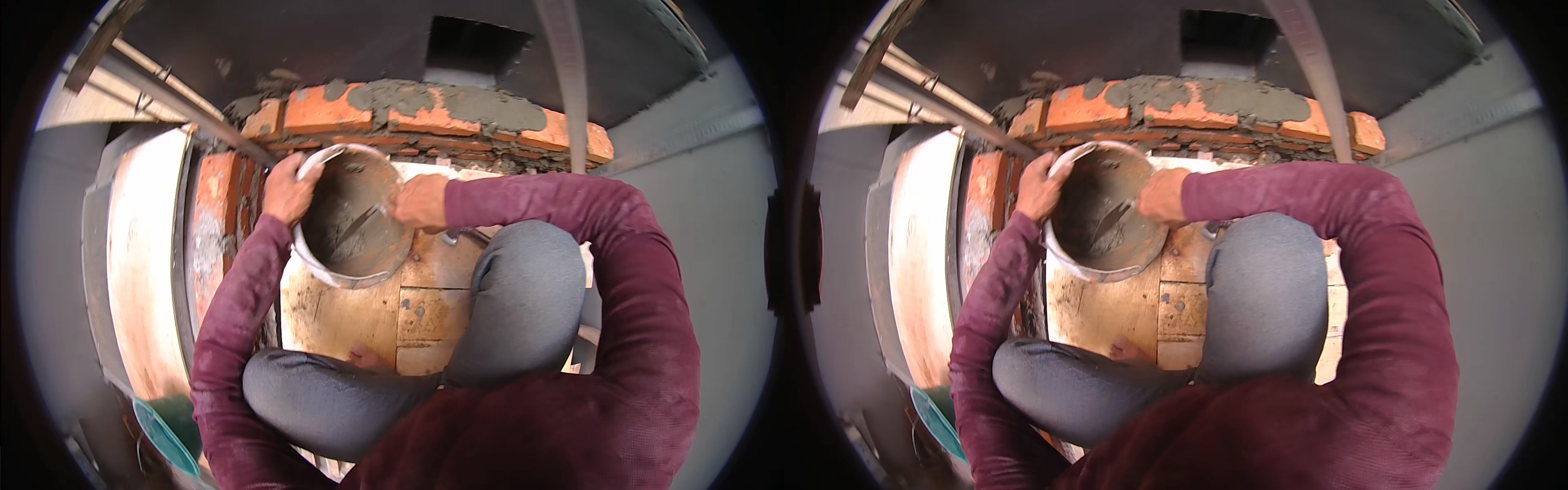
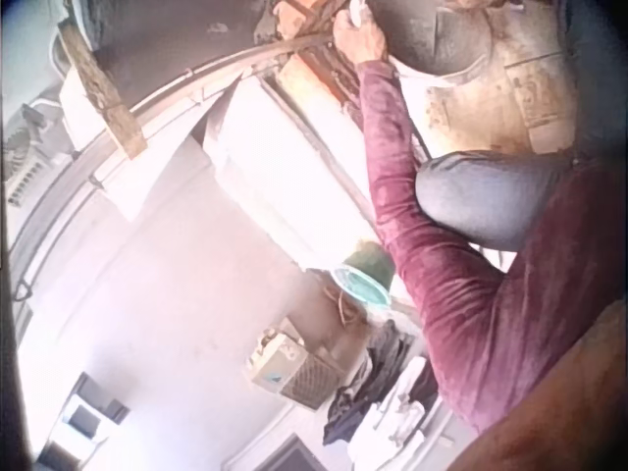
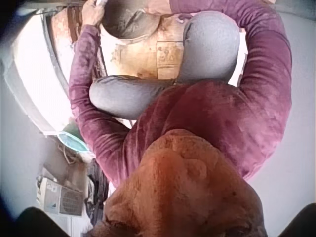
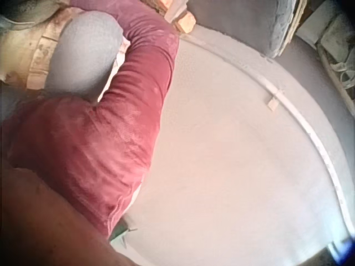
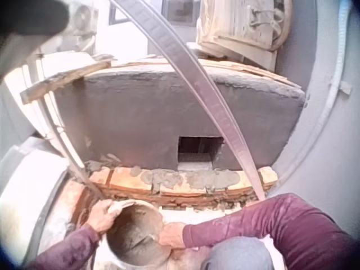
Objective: The person applies mortar to a row of bricks using a trowel, positions a brick by hand, and taps it into place with a hammer.
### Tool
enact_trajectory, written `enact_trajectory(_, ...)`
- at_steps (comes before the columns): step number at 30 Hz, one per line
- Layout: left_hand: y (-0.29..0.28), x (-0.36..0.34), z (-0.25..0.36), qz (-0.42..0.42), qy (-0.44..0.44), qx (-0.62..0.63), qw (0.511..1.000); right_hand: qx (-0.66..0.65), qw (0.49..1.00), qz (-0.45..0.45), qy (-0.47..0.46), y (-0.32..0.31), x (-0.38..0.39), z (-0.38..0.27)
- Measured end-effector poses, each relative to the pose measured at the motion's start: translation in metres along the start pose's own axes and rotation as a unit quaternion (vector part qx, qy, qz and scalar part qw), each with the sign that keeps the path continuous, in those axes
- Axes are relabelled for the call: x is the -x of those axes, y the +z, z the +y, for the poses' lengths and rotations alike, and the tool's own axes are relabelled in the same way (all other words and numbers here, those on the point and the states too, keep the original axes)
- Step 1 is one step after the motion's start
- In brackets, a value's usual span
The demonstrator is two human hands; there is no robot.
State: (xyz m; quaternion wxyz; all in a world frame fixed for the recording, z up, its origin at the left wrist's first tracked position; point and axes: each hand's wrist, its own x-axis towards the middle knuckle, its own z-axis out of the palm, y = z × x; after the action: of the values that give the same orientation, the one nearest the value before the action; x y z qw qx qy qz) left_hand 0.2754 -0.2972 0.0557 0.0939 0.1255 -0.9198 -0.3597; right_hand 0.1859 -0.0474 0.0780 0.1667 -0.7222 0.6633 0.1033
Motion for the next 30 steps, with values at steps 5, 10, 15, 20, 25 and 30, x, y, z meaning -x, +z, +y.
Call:
enact_trajectory(5, 0.021, 0.003, 0.056, -0.056, -0.016, -0.004, 0.998, -0.023, 0.991, 0.020, 0.131, 0.022, 0.001, 0.014)
enact_trajectory(10, 0.027, 0.014, 0.054, -0.033, -0.003, 0.050, 0.998, -0.208, 0.963, -0.149, 0.083, 0.035, -0.014, 0.014)
enact_trajectory(15, 0.027, 0.014, 0.062, -0.024, -0.026, 0.081, 0.996, -0.415, 0.905, -0.079, 0.045, 0.059, 0.003, 0.017)
enact_trajectory(20, 0.020, 0.017, 0.048, 0.010, -0.043, 0.084, 0.996, -0.704, 0.695, -0.139, 0.050, 0.077, 0.001, 0.007)
enact_trajectory(25, -0.008, 0.019, -0.003, 0.046, -0.101, 0.138, 0.984, -0.752, 0.646, -0.122, 0.040, 0.072, 0.003, 0.014)
enact_trajectory(30, -0.021, 0.039, -0.065, 0.102, -0.188, 0.302, 0.929, -0.760, 0.643, -0.092, 0.029, 0.021, 0.026, 0.039)
